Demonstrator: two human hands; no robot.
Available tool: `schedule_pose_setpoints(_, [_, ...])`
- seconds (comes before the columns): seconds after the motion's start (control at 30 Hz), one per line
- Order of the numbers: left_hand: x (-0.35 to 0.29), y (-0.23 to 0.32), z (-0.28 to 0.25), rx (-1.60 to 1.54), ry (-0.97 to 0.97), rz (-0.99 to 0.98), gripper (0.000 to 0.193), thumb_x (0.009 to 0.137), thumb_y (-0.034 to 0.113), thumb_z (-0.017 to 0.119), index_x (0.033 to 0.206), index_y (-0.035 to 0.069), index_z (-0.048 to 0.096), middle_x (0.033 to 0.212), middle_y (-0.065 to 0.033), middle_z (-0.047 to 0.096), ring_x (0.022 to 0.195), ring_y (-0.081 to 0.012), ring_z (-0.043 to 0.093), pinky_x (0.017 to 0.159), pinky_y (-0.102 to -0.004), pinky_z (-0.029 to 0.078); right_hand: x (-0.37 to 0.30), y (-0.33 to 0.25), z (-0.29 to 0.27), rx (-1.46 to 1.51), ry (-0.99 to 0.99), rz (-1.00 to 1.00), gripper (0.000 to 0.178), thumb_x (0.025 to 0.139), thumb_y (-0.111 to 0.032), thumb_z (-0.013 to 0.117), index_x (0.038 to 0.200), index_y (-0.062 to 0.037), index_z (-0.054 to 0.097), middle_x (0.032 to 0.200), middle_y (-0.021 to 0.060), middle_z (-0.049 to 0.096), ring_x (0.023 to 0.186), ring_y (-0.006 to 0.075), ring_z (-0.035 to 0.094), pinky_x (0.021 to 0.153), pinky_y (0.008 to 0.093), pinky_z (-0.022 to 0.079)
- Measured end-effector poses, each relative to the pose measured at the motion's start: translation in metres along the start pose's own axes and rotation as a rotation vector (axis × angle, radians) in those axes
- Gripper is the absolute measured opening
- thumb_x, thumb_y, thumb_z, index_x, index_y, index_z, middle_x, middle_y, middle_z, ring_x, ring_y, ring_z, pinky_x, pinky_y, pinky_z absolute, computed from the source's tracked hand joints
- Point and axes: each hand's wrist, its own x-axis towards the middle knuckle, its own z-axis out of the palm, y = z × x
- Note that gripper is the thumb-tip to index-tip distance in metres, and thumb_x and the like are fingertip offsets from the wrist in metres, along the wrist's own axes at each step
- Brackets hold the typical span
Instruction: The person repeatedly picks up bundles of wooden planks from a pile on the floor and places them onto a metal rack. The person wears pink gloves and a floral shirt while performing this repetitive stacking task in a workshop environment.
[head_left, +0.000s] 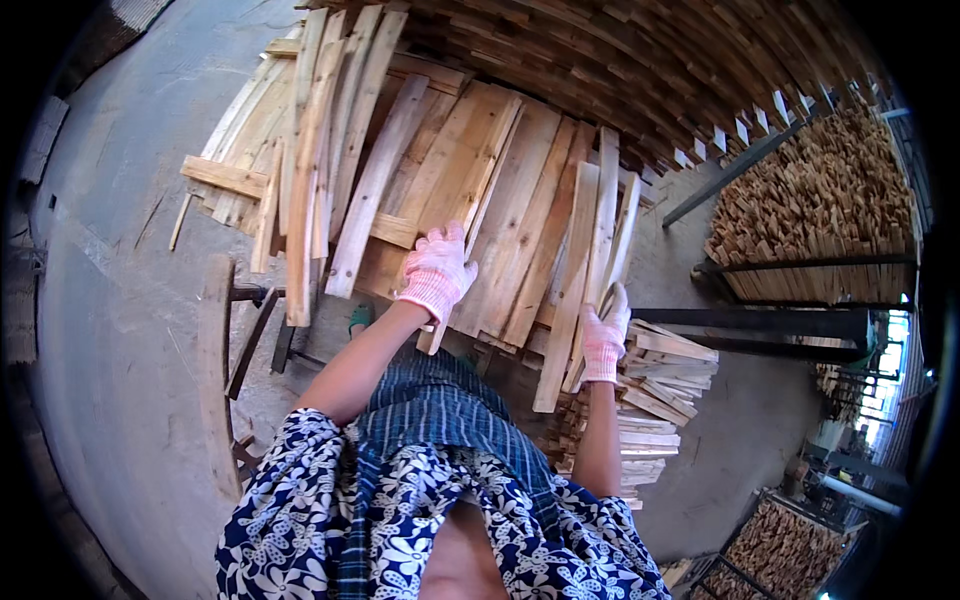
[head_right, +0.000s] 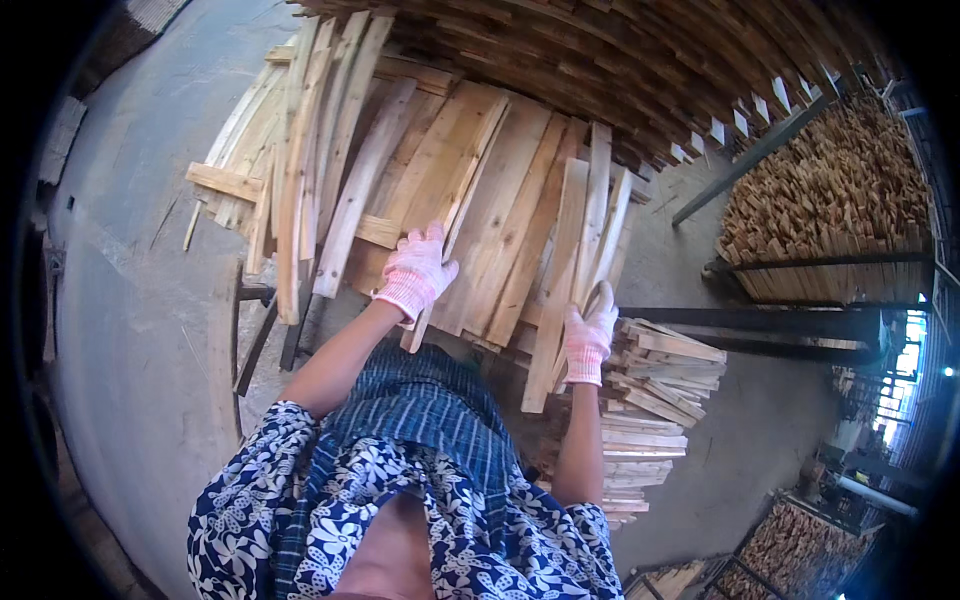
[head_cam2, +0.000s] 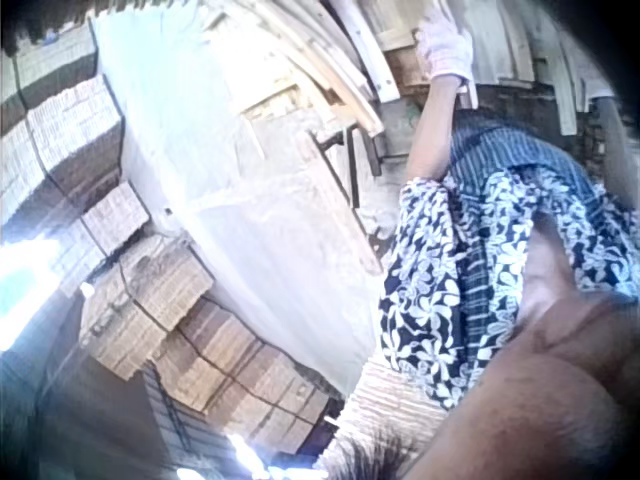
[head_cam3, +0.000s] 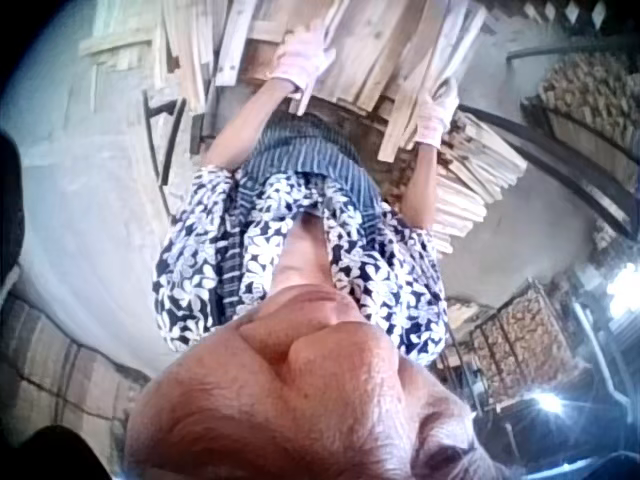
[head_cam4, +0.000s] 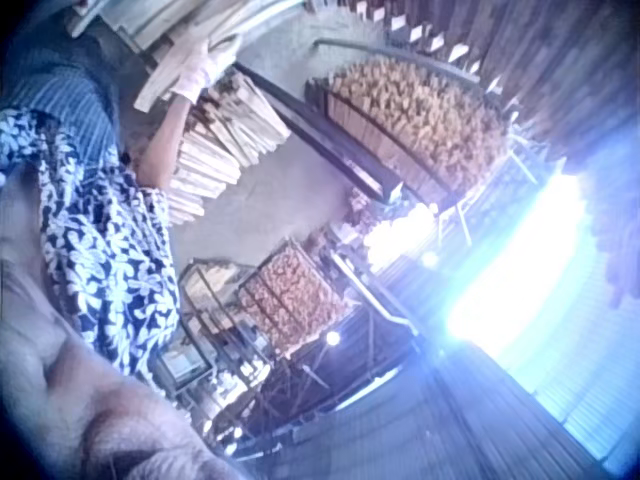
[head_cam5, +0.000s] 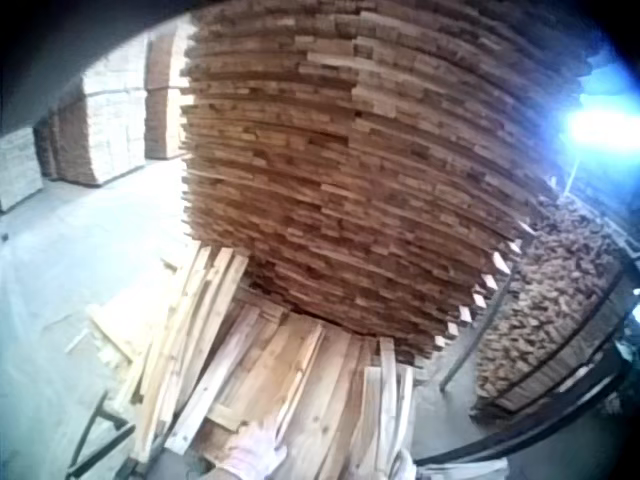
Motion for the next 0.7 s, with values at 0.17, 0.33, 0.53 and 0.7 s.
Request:
schedule_pose_setpoints(0.17, [-0.002, 0.006, 0.027, 0.132, 0.047, 0.105, 0.077, 0.088, 0.044, 0.068, 0.150, 0.011, 0.035, 0.135, -0.0240, 0.052, 0.121, -0.0418, 0.057, 0.094, -0.0494, 0.052, 0.056, -0.028, -0.005, -0.052, -0.009, -0.103, 0.069, 0.086, -0.017, 0.069, 0.150, -0.0131, 0.043, 0.127, 0.0278, 0.050, 0.114, 0.0437, 0.055, 0.103, 0.0475, 0.044])
schedule_pose_setpoints(0.33, [0.002, 0.000, 0.042, -0.044, 0.136, 0.187, 0.071, 0.088, 0.032, 0.069, 0.148, 0.009, 0.039, 0.137, -0.0256, 0.051, 0.120, -0.0423, 0.056, 0.101, -0.0489, 0.048, 0.086, 0.009, 0.029, 0.127, -0.186, -0.080, 0.074, 0.089, -0.020, 0.069, 0.156, -0.0246, 0.039, 0.131, 0.0296, 0.047, 0.120, 0.0454, 0.053, 0.106, 0.0468, 0.043])
schedule_pose_setpoints(0.53, [0.004, -0.025, 0.042, -0.532, 0.184, 0.181, 0.072, 0.084, 0.019, 0.071, 0.149, 0.010, 0.042, 0.137, -0.0266, 0.051, 0.130, -0.0426, 0.049, 0.112, -0.0460, 0.040, 0.036, 0.073, 0.020, -0.137, -0.065, 0.062, 0.069, 0.090, -0.028, 0.070, 0.153, -0.0272, 0.042, 0.132, 0.0287, 0.051, 0.125, 0.0464, 0.052, 0.105, 0.0488, 0.045])
schedule_pose_setpoints(0.7, [0.015, -0.026, 0.049, -0.307, 0.361, 0.241, 0.066, 0.084, 0.022, 0.070, 0.144, 0.010, 0.046, 0.123, -0.0270, 0.056, 0.113, -0.0452, 0.057, 0.099, -0.0519, 0.047, 0.038, -0.024, -0.008, -0.680, -0.029, -0.088, 0.060, 0.087, -0.036, 0.072, 0.142, -0.0201, 0.053, 0.143, 0.0255, 0.049, 0.125, 0.0456, 0.053, 0.098, 0.0565, 0.047])
